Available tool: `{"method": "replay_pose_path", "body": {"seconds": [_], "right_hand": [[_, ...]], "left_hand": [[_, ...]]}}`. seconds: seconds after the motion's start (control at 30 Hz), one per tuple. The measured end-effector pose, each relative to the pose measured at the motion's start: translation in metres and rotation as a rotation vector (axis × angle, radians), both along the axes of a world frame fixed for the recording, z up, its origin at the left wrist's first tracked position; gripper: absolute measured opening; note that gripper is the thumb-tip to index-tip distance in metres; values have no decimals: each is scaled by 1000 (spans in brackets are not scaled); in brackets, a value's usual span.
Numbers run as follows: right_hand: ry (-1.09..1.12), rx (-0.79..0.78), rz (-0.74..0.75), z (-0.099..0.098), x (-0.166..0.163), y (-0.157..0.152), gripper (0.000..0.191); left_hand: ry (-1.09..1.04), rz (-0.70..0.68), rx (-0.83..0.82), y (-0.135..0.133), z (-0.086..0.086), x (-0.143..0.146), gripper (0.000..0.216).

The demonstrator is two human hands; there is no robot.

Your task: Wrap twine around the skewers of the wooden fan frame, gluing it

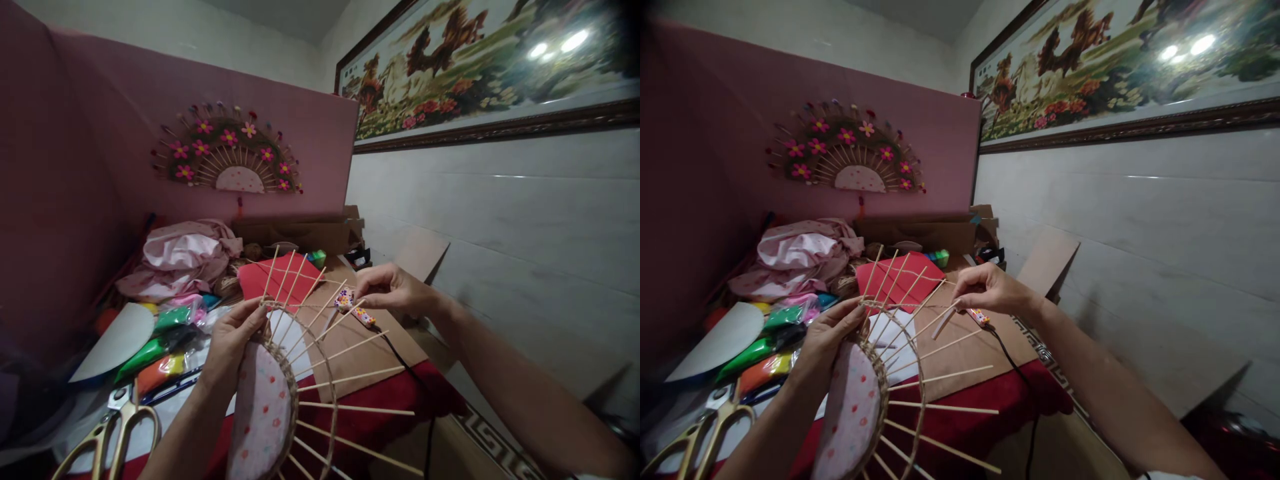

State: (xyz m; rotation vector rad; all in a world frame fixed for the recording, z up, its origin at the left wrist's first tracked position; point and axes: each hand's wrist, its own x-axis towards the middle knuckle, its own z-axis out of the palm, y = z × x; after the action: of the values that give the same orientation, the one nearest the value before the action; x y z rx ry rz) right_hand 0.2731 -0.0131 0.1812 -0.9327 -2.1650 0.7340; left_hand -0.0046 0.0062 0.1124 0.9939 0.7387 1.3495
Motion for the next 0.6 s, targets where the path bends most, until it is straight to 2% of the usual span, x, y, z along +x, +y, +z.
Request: {"method": "replay_pose_path", "body": {"seconds": [0.1, 0.2, 0.3, 0.43, 0.6], "right_hand": [[-118, 151, -1, 8, -2, -7, 12], [-215, 211, -16, 14, -3, -9, 14], [-220, 272, -63, 15, -4, -10, 16], [-207, 322, -65, 9, -7, -19, 13], [-354, 412, 28, -6, -31, -43, 11]], "left_hand": [[6, -13, 2, -1, 0, 0, 29], [10, -2, 9, -1, -1, 0, 27], [11, -11, 16, -1, -1, -1, 26], [9, -7, 19, 0, -1, -1, 23], [19, -2, 42, 2, -3, -1, 24]]}}
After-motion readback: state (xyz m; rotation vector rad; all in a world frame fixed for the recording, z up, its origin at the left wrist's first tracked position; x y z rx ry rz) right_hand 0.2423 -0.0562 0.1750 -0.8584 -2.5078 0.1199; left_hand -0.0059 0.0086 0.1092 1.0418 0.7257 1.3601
